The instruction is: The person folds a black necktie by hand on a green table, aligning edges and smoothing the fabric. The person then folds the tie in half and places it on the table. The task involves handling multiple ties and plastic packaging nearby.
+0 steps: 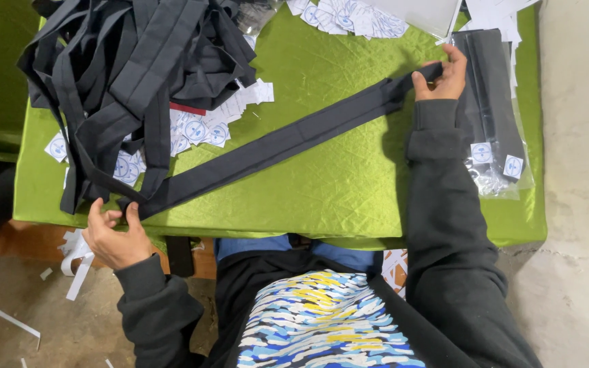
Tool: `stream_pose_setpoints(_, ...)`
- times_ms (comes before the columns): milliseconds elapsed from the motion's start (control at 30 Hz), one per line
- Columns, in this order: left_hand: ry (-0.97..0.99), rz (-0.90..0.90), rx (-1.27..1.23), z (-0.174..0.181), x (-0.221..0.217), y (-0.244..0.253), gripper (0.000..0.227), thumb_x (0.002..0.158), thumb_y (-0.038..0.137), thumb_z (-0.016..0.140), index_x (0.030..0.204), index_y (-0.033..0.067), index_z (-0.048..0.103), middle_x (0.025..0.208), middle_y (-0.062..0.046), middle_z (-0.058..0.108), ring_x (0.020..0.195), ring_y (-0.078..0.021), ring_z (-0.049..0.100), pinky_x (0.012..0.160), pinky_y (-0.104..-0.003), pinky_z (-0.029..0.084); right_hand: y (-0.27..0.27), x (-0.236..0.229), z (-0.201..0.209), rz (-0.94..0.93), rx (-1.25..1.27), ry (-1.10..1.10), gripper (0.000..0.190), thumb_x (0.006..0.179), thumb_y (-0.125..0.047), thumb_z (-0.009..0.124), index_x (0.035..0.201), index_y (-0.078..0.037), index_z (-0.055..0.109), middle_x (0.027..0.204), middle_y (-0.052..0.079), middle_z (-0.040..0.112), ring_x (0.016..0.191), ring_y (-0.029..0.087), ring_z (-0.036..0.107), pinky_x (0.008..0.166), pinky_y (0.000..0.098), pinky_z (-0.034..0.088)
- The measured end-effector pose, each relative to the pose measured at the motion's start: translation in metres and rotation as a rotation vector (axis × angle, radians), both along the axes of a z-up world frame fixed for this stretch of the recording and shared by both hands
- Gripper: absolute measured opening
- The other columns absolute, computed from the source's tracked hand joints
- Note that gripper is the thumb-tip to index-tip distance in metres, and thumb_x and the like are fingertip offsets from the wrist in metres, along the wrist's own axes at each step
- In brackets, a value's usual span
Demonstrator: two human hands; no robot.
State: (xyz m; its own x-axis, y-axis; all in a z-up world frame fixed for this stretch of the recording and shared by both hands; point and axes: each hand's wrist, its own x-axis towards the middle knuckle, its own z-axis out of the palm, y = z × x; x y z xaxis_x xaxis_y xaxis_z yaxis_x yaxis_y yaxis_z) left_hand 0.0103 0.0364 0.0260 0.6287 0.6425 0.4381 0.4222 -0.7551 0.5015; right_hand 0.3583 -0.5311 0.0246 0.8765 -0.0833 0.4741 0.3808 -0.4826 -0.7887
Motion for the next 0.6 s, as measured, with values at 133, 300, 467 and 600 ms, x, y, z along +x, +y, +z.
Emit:
stream_pose_setpoints(133,0.001,0.0,0.018,-0.003,0.001,0.001,0.046,0.096,0.01,0.091,0.133,-0.0033,0.068,0.095,-0.009,0.07,0.088,-0.0274,0.051,0.079,-0.044,0.044,0.022,-0.014,0.018,0.256,0.098,-0.302,0.077,0.11,-0.013,0.082,0.161,-0.03,0.027,0.13,0.026,0.065,0.059,0.021,0.041,0.063,0.0414,0.039)
stream_pose_setpoints(300,-0.045,-0.039,0.024,0.0,-0.002,-0.001,0.043,0.098,0.009,0.089,0.133,-0.0051,0.067,0.095,-0.011,0.069,0.089,-0.0288,0.05,0.083,-0.045,0.043,0.062,-0.034,0.025,0.34,0.134,-0.164,0.049,0.1,-0.009,0.081,0.139,-0.009,0.051,0.101,0.014,0.067,0.08,0.024,0.067,0.065,0.0356,0.061)
stream_pose_setpoints(467,-0.348,-0.007,0.171,0.035,0.001,-0.033,0.022,0.113,0.004,0.063,0.132,-0.0068,0.063,0.097,-0.021,0.072,0.087,-0.0299,0.05,0.073,-0.042,0.046,0.076,-0.046,0.018,0.471,-0.354,-0.371,0.033,0.091,-0.031,0.089,0.091,-0.001,0.077,0.089,0.014,0.076,0.084,0.029,0.072,0.08,0.0403,0.059)
stream_pose_setpoints(600,-0.499,-0.131,0.341,0.038,0.041,-0.064,0.024,0.113,0.015,0.055,0.119,-0.0056,0.065,0.093,-0.018,0.067,0.081,-0.0265,0.054,0.075,-0.041,0.045,0.071,-0.046,0.012,0.513,-0.316,-0.262,0.022,0.099,-0.02,0.083,0.085,-0.003,0.078,0.083,0.013,0.075,0.076,0.028,0.07,0.072,0.0395,0.057)
